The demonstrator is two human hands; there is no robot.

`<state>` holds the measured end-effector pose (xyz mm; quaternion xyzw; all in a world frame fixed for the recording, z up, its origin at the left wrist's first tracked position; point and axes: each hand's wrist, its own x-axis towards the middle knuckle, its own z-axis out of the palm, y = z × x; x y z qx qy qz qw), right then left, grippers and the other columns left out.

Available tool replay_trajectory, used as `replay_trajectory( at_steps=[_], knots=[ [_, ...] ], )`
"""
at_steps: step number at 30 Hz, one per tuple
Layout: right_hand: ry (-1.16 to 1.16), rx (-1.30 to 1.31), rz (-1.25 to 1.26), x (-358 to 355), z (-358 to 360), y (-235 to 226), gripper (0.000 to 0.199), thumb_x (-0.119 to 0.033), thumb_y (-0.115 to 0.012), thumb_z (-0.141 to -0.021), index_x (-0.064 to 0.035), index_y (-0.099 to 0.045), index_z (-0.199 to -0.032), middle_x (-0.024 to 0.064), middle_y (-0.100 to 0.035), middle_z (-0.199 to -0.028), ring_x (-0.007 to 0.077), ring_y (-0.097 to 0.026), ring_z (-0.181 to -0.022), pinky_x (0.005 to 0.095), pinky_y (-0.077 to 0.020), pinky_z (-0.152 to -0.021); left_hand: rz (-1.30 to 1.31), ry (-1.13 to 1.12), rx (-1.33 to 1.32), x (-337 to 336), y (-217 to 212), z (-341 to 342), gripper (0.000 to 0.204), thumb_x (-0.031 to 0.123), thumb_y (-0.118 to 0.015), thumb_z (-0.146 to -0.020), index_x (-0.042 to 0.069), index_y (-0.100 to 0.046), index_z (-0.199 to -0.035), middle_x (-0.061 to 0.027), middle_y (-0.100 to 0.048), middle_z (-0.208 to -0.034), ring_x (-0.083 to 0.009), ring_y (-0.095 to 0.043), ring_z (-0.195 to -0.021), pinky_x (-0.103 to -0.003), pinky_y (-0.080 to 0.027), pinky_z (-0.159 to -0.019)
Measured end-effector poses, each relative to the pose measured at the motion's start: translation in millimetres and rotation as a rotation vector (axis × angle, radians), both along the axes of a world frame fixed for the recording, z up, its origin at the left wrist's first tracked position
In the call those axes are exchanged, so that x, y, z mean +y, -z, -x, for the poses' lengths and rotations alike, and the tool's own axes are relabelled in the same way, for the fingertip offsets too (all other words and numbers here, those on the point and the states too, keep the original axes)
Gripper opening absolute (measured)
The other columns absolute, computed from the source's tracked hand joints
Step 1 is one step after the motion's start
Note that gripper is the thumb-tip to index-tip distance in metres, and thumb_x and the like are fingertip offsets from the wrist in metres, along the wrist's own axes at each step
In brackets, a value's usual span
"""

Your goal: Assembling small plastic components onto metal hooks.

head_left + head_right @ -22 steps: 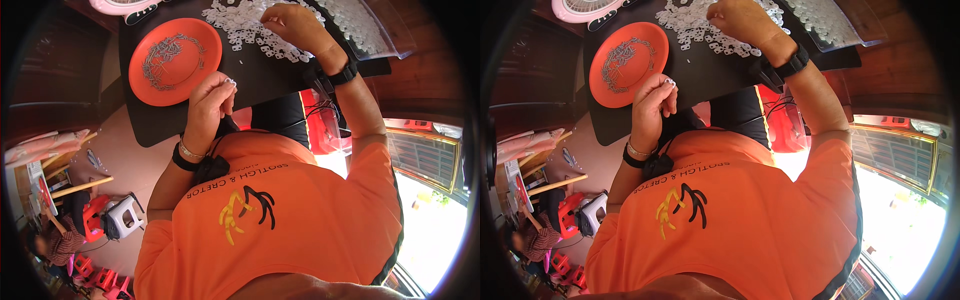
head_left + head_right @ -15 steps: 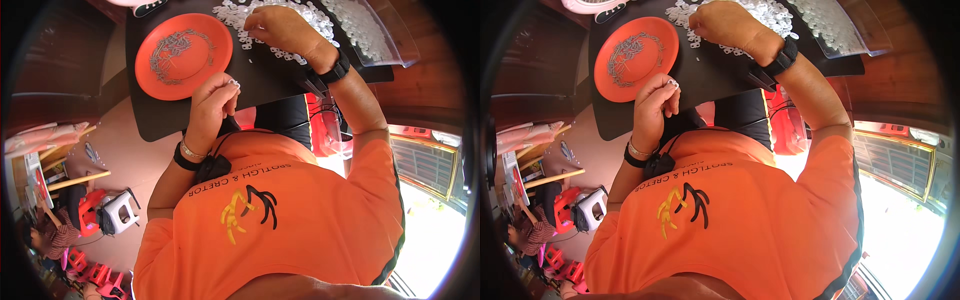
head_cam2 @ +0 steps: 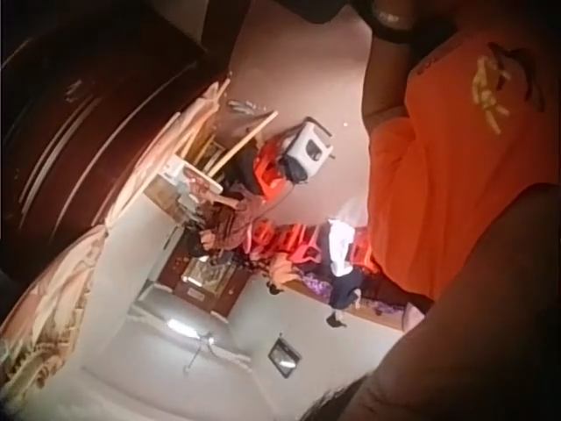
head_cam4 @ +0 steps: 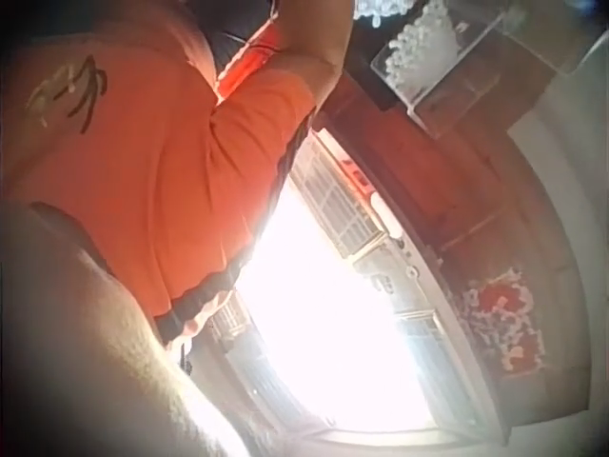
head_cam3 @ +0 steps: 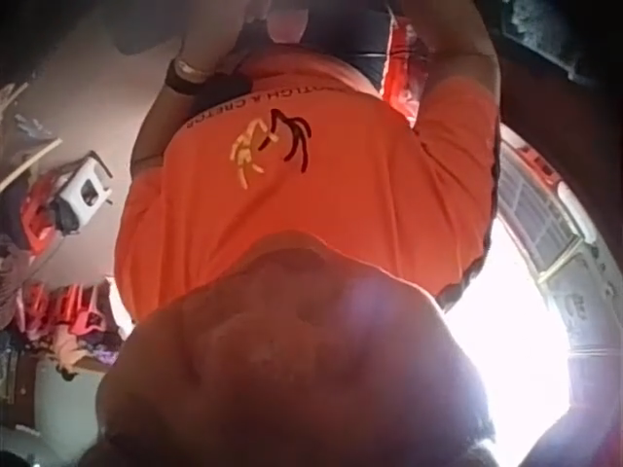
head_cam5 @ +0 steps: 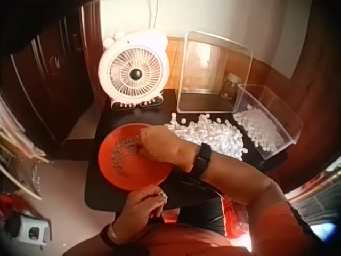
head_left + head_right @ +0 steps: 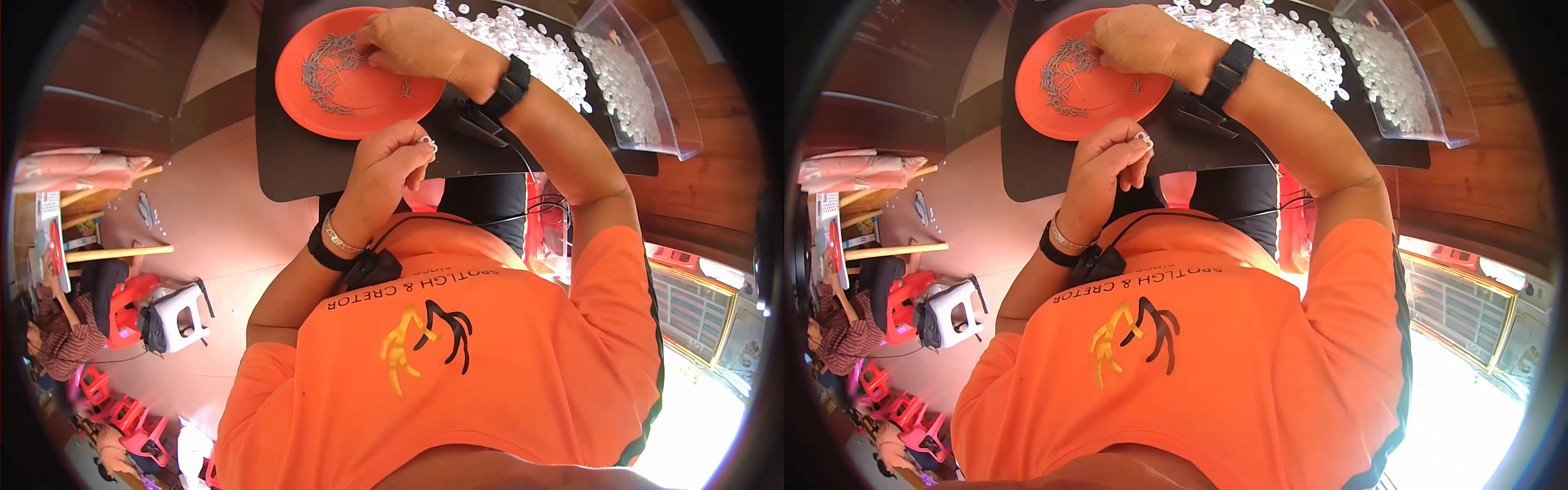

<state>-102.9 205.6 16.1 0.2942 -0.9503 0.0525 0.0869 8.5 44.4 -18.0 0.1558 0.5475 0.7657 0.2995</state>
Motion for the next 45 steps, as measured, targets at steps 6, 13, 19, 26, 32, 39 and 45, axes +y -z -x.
replay_trajectory(
  at_steps=[6, 13, 19, 26, 32, 39, 45],
  knots=[
    [-0.078, 0.091, -0.134, -5, 8, 16, 0.014, -0.014, -0.063, -0.076, 0.0004, -0.063, -0.078, 0.0150, -0.064, -0.071, 0.0298, -0.063, -0.067, 0.0377, -0.0507, -0.061, -0.009, 0.012, 0.016, -5, 4, 1, 0.016, 0.013, -0.049, -0.088, 0.003, -0.055, -0.078, 0.0012, -0.049, -0.061, -0.0054, -0.042, -0.052, -0.020, -0.031, -0.048],
    [-0.116, 0.125, -0.096, 1, -17, 12, 0.010, -0.010, -0.055, -0.081, -0.0038, -0.060, -0.086, 0.0129, -0.062, -0.081, 0.0297, -0.062, -0.076, 0.0380, -0.0506, -0.064, -0.034, 0.023, 0.011, -6, 3, 1, 0.015, 0.013, -0.050, -0.089, 0.003, -0.055, -0.079, 0.0019, -0.049, -0.062, -0.0047, -0.043, -0.053, -0.019, -0.032, -0.049],
    [-0.070, 0.049, -0.101, 2, -24, 12, 0.009, -0.010, -0.055, -0.079, -0.0031, -0.059, -0.085, 0.0129, -0.062, -0.081, 0.0306, -0.062, -0.075, 0.0390, -0.0503, -0.064, -0.030, 0.016, 0.020, -5, 3, 0, 0.015, 0.013, -0.049, -0.089, 0.003, -0.055, -0.079, 0.0020, -0.049, -0.062, -0.0047, -0.044, -0.053, -0.019, -0.032, -0.049],
    [0.040, -0.164, 0.214, 18, -17, -6, 0.015, -0.010, -0.058, -0.076, -0.0048, -0.064, -0.089, 0.0116, -0.066, -0.090, 0.0323, -0.062, -0.078, 0.0390, -0.0502, -0.066, -0.012, -0.009, 0.033, -4, 5, 0, 0.016, 0.014, -0.049, -0.089, 0.003, -0.056, -0.078, 0.0014, -0.050, -0.061, -0.0052, -0.044, -0.052, -0.020, -0.032, -0.048],
    [0.001, -0.076, 0.011, 15, -11, 13, 0.017, -0.009, -0.060, -0.075, -0.0093, -0.066, -0.092, 0.0104, -0.065, -0.088, 0.0321, -0.062, -0.077, 0.0395, -0.0505, -0.070, 0.034, -0.026, 0.038, -2, 6, -2, 0.017, 0.014, -0.049, -0.089, 0.003, -0.056, -0.078, 0.0007, -0.051, -0.061, -0.0055, -0.045, -0.052, -0.020, -0.032, -0.047],
    [0.006, 0.005, -0.103, 5, -7, 22, 0.017, -0.009, -0.060, -0.074, -0.0047, -0.063, -0.090, 0.0132, -0.064, -0.084, 0.0328, -0.062, -0.077, 0.0419, -0.0502, -0.067, 0.048, -0.046, 0.118, -1, 10, -2, 0.017, 0.014, -0.049, -0.089, 0.003, -0.055, -0.078, 0.0000, -0.052, -0.061, -0.0058, -0.045, -0.051, -0.020, -0.032, -0.047],
    [0.038, -0.131, 0.406, 12, -11, 0, 0.017, -0.013, -0.064, -0.079, 0.0000, -0.061, -0.088, 0.0113, -0.064, -0.072, 0.0233, -0.063, -0.065, 0.0319, -0.0504, -0.061, 0.016, -0.045, 0.057, -2, 11, 1, 0.017, 0.015, -0.049, -0.090, 0.003, -0.055, -0.079, -0.0008, -0.052, -0.061, -0.0069, -0.046, -0.050, -0.020, -0.033, -0.046]
  ],
)
